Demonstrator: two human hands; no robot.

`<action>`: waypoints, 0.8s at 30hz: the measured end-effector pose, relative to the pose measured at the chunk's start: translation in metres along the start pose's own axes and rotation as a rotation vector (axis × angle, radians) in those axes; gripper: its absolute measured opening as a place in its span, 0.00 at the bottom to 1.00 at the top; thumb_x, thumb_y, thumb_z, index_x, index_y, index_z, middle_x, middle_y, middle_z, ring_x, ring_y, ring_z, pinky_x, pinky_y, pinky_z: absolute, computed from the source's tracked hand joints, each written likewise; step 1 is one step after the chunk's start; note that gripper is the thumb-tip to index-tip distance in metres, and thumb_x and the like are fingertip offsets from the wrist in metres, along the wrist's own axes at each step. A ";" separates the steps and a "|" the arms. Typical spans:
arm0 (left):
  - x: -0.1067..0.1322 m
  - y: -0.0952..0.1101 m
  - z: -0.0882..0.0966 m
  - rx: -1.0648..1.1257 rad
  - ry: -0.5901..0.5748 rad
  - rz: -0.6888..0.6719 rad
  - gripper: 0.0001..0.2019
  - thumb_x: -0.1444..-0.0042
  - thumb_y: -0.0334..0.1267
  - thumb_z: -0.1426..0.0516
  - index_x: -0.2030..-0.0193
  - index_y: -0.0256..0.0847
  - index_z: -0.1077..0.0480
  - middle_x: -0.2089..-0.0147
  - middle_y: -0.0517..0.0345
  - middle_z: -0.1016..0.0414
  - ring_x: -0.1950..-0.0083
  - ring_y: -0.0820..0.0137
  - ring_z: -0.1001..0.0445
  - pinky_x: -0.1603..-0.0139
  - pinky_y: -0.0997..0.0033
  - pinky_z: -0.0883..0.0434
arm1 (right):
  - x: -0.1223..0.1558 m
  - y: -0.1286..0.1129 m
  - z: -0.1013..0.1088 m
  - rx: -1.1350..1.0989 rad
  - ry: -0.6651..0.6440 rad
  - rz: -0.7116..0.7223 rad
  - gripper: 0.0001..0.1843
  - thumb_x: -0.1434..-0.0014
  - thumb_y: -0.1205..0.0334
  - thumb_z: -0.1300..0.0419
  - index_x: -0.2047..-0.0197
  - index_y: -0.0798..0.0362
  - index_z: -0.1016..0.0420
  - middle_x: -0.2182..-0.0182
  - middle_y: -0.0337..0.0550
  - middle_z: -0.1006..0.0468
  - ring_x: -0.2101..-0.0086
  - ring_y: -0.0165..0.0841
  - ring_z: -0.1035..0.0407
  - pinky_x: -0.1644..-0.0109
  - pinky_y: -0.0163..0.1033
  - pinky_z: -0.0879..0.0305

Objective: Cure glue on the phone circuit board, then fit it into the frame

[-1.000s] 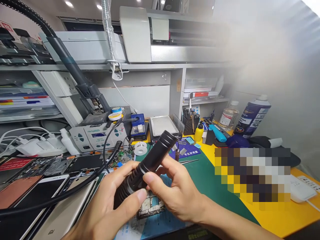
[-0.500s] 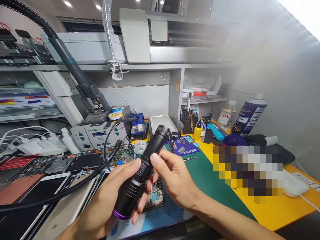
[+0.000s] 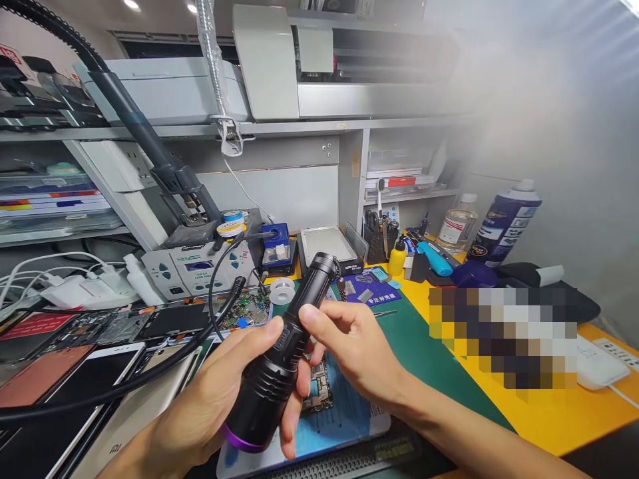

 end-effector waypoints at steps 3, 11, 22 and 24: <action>-0.001 0.002 -0.001 -0.026 0.004 -0.022 0.23 0.33 0.52 0.51 0.63 0.32 0.31 0.70 0.51 0.25 0.77 0.69 0.22 0.75 0.74 0.25 | 0.000 -0.001 -0.001 0.003 -0.006 -0.022 0.28 0.37 0.40 0.42 0.76 0.56 0.29 0.80 0.41 0.26 0.77 0.29 0.34 0.70 0.36 0.38; 0.000 0.003 -0.001 -0.156 0.059 0.016 0.23 0.37 0.56 0.51 0.66 0.35 0.32 0.75 0.56 0.31 0.81 0.75 0.33 0.82 0.75 0.30 | -0.003 -0.002 -0.005 0.003 -0.015 -0.049 0.28 0.36 0.40 0.43 0.75 0.55 0.29 0.81 0.42 0.25 0.79 0.30 0.32 0.71 0.37 0.35; 0.012 0.021 -0.002 -1.153 0.532 -0.470 0.11 0.35 0.47 0.45 0.53 0.45 0.29 0.61 0.58 0.25 0.62 0.67 0.28 0.59 0.67 0.34 | 0.000 -0.006 -0.006 -0.038 0.005 0.054 0.19 0.38 0.46 0.38 0.65 0.55 0.24 0.72 0.39 0.26 0.71 0.28 0.34 0.66 0.34 0.33; 0.012 0.018 0.000 -1.312 0.607 -0.566 0.13 0.35 0.47 0.45 0.48 0.46 0.30 0.57 0.54 0.24 0.58 0.61 0.27 0.56 0.63 0.36 | -0.001 -0.005 -0.005 -0.059 -0.002 0.035 0.20 0.39 0.47 0.37 0.70 0.56 0.25 0.75 0.40 0.26 0.73 0.29 0.33 0.67 0.34 0.33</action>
Point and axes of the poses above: each hand's wrist, its own x-axis away from the middle knuckle, its own z-axis out of the back of the hand, y = z × x, the point moved 4 cm from there along -x, towards the middle knuckle
